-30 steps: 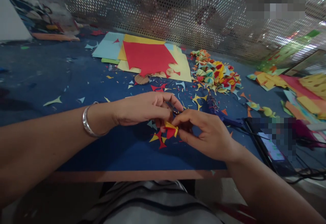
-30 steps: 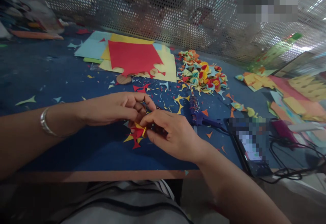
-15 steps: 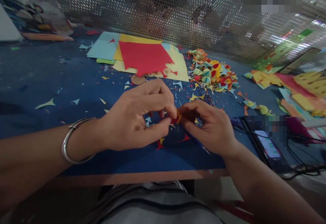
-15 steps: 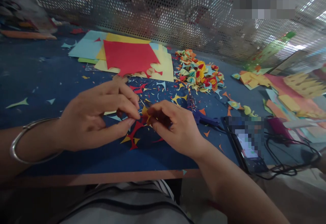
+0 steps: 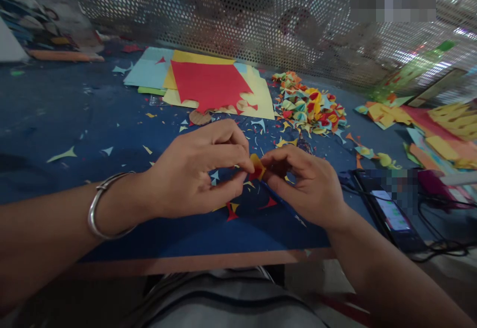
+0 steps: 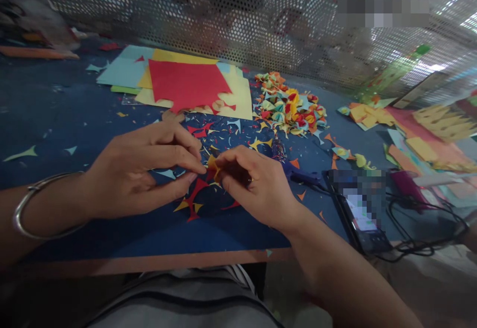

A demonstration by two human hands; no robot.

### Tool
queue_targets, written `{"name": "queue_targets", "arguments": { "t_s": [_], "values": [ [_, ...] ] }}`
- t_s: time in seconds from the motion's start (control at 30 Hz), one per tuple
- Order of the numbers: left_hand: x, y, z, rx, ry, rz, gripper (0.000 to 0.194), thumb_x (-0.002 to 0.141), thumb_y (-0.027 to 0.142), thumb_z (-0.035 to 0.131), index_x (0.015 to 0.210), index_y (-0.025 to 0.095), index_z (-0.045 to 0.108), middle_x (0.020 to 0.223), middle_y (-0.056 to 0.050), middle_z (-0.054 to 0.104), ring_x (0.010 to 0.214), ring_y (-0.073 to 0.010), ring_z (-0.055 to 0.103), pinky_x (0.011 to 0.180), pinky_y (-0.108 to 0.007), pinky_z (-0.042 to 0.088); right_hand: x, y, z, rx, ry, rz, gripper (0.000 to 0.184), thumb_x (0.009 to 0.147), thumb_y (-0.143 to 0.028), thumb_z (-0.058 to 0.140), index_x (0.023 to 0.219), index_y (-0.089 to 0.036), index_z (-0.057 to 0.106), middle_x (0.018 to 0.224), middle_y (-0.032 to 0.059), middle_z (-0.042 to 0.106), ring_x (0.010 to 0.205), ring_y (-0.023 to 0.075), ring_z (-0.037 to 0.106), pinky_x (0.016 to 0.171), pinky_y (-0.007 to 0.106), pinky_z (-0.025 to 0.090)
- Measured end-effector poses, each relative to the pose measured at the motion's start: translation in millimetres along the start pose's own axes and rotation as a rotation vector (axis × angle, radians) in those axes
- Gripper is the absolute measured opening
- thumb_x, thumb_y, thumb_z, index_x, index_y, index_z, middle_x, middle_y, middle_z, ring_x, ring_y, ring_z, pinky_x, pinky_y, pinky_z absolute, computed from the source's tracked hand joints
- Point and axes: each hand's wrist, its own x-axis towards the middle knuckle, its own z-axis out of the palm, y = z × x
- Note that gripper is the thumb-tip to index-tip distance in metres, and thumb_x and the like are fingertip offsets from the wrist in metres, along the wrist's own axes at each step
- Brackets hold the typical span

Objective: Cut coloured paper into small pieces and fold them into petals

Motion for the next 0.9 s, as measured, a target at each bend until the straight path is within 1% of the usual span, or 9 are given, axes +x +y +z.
{"name": "queue_targets", "arguments": {
  "t_s": [0.13, 0.23, 0.37, 0.47, 0.57, 0.7, 0.8, 0.9],
  "values": [
    [0, 0, -0.1, 0.004, -0.005, -0.026, 0.014, 0.085, 0.011, 0.062, 0.090, 0.020, 0.071, 0.096, -0.008, 0.067, 0.083, -0.0184, 0.065, 0.077, -0.033, 0.053, 0, 0, 0, 0.009, 0.001, -0.005, 0.011, 0.088, -0.010, 0.064, 0.096, -0.017, 0.067, 0.081, -0.0038, 0.072, 0.060, 0.0044, 0.063, 0.057, 0.015, 0.049],
    [0, -1, 0.7, 0.000, -0.004, -0.041, 0.013, 0.087, 0.011, 0.061, 0.090, 0.020, 0.070, 0.094, -0.007, 0.067, 0.084, -0.0179, 0.065, 0.078, -0.032, 0.053, -1, 1, 0, 0.005, -0.007, -0.001, 0.012, 0.088, -0.010, 0.065, 0.097, -0.018, 0.067, 0.081, -0.0036, 0.072, 0.062, 0.0051, 0.064, 0.058, 0.015, 0.049],
    [0, -4, 3.8, -0.031, -0.070, -0.098, 0.008, 0.088, 0.014, 0.062, 0.090, 0.019, 0.068, 0.091, -0.005, 0.068, 0.086, -0.0165, 0.065, 0.078, -0.028, 0.052, -1, 4, 1, -0.012, -0.025, 0.009, 0.011, 0.089, -0.011, 0.066, 0.096, -0.018, 0.066, 0.080, -0.0036, 0.070, 0.063, 0.0058, 0.063, 0.058, 0.016, 0.049],
    [1, -6, 6.2, -0.060, -0.116, -0.142, 0.004, 0.087, 0.017, 0.067, 0.091, 0.018, 0.067, 0.091, -0.004, 0.070, 0.084, -0.0150, 0.066, 0.075, -0.025, 0.052, -2, 5, 1, -0.023, -0.034, 0.010, 0.011, 0.088, -0.011, 0.067, 0.096, -0.018, 0.066, 0.081, -0.0031, 0.070, 0.065, 0.0061, 0.064, 0.059, 0.016, 0.050],
    [2, -7, 7.0, -0.071, -0.131, -0.180, 0.005, 0.086, 0.019, 0.070, 0.091, 0.018, 0.068, 0.092, -0.004, 0.073, 0.082, -0.0142, 0.066, 0.075, -0.024, 0.052, -2, 4, 1, -0.025, -0.039, 0.006, 0.010, 0.089, -0.011, 0.066, 0.096, -0.019, 0.067, 0.081, -0.0034, 0.070, 0.064, 0.0060, 0.064, 0.059, 0.016, 0.050],
    [2, -9, 5.1, -0.112, -0.139, -0.216, 0.006, 0.088, 0.022, 0.071, 0.091, 0.017, 0.071, 0.091, -0.004, 0.075, 0.081, -0.0136, 0.068, 0.073, -0.024, 0.052, -1, 3, 1, -0.014, -0.040, 0.015, 0.012, 0.089, -0.011, 0.066, 0.097, -0.019, 0.068, 0.082, -0.0032, 0.072, 0.066, 0.0064, 0.065, 0.059, 0.016, 0.050],
    [3, -11, 3.2, -0.136, -0.154, -0.224, 0.007, 0.089, 0.023, 0.070, 0.092, 0.017, 0.073, 0.092, -0.004, 0.076, 0.083, -0.0139, 0.069, 0.076, -0.024, 0.052, -2, 2, 1, -0.009, -0.044, 0.026, 0.012, 0.089, -0.011, 0.066, 0.098, -0.019, 0.069, 0.083, -0.0029, 0.072, 0.066, 0.0067, 0.065, 0.059, 0.016, 0.050],
    [4, -13, 3.3, -0.143, -0.151, -0.206, 0.007, 0.089, 0.020, 0.067, 0.090, 0.017, 0.073, 0.091, -0.004, 0.077, 0.085, -0.0143, 0.070, 0.079, -0.025, 0.052, -3, 2, 1, -0.013, -0.040, 0.034, 0.010, 0.090, -0.012, 0.066, 0.097, -0.019, 0.069, 0.082, -0.0028, 0.071, 0.065, 0.0067, 0.065, 0.059, 0.016, 0.049]
  ]
}}
